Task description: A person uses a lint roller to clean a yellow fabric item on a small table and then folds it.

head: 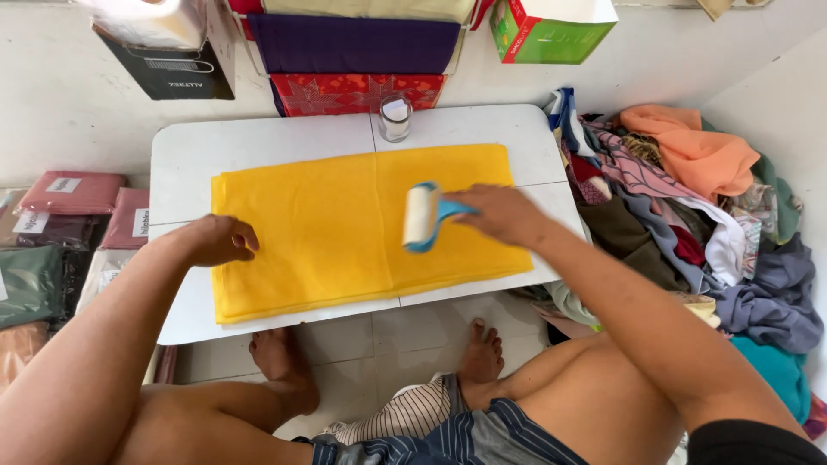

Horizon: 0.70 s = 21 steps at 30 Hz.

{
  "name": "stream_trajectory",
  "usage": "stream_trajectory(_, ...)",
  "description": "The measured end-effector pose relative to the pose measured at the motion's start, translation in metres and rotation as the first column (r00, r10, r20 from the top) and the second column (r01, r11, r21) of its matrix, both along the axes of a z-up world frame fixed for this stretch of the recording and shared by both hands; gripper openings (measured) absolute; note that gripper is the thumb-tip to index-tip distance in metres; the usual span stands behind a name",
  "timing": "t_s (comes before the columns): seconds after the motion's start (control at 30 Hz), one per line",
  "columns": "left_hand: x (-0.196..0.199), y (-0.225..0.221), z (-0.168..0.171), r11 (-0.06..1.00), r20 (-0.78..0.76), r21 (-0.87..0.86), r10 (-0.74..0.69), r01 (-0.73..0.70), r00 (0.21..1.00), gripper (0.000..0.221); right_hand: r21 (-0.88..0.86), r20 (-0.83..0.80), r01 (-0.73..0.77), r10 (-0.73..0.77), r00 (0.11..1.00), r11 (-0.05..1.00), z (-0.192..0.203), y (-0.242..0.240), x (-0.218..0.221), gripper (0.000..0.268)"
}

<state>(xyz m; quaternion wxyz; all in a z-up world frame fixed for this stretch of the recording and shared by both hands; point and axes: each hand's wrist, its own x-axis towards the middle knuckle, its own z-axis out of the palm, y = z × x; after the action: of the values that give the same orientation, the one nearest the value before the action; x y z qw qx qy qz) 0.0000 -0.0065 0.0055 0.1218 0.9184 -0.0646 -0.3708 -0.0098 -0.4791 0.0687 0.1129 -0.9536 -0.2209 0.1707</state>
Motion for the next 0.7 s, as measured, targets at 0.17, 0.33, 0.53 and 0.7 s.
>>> stream_trajectory(0.17, -0.007, 0.011, -0.012, 0.999, -0.234, 0.023, -0.039, 0.046, 0.971, 0.041, -0.128, -0.023, -0.113, 0.111, 0.994, 0.985, -0.039, 0.041, -0.010, 0.048)
stream_trajectory(0.33, -0.012, 0.011, -0.008, 0.999, -0.284, 0.001, -0.038, 0.040, 0.958, 0.044, -0.205, -0.122, -0.082, 0.058, 0.991, 0.975, -0.036, 0.001, 0.012, 0.045)
stream_trajectory(0.53, -0.010, 0.019, -0.024, 0.999, -0.291, -0.036, -0.009, -0.001, 0.957, 0.043, -0.273, -0.267, 0.188, -0.263, 0.927, 0.943, -0.038, -0.109, 0.028, 0.047)
stream_trajectory(0.7, -0.016, 0.023, -0.023, 0.995, -0.302, -0.070, 0.041, -0.065, 0.952, 0.042, -0.313, -0.272, 0.349, -0.436, 0.858, 0.883, -0.022, -0.171, 0.016, 0.046)
